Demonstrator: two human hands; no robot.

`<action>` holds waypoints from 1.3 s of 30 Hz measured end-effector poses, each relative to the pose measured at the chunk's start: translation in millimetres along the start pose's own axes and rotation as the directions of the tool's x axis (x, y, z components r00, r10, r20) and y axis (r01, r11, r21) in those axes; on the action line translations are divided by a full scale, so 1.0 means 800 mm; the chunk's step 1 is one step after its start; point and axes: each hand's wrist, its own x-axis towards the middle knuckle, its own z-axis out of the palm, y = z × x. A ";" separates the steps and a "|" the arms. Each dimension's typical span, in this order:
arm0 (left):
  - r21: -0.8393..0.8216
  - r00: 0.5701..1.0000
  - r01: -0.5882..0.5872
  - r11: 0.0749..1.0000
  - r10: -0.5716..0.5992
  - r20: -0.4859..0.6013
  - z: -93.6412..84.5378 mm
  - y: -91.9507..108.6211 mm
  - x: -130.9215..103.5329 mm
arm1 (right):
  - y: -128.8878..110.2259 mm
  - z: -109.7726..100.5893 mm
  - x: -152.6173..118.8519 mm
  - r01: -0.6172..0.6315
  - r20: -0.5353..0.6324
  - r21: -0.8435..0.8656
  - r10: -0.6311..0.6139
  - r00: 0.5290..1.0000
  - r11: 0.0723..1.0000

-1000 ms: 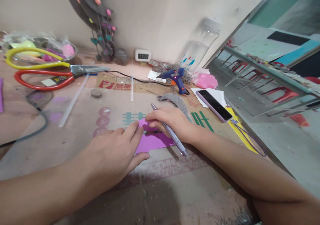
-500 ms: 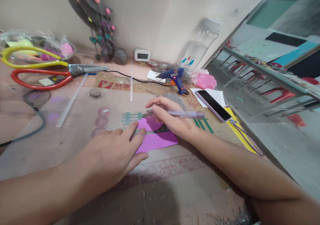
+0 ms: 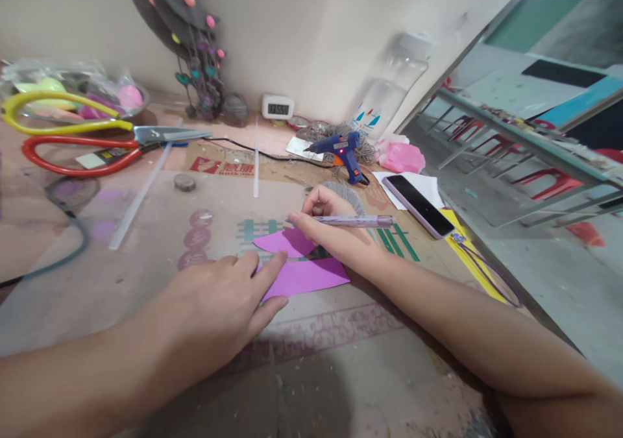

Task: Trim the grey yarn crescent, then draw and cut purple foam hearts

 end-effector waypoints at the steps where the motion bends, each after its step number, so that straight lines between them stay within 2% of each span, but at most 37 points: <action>1: -0.011 1.000 0.001 1.000 -0.001 0.002 0.001 -0.001 0.002 | 0.002 0.000 0.001 0.010 -0.005 -0.005 -0.010 1.000 1.000; 5: -0.022 1.000 -0.012 1.000 0.012 0.005 0.000 -0.006 0.005 | 0.002 -0.001 0.003 0.030 0.007 -0.095 -0.030 1.000 0.995; 12: 0.063 1.000 -0.002 0.998 0.001 0.014 -0.002 -0.005 0.002 | -0.009 -0.003 -0.001 0.045 -0.013 -0.236 -0.049 0.999 0.971; 32: 0.002 0.997 0.025 1.000 -0.025 0.074 -0.004 -0.004 0.005 | -0.004 -0.002 0.003 0.082 0.012 -0.289 -0.083 0.997 0.954; 39: 0.000 0.989 0.034 0.999 -0.033 0.141 0.000 -0.002 0.007 | -0.003 -0.002 0.003 0.108 0.025 -0.310 -0.105 0.994 0.945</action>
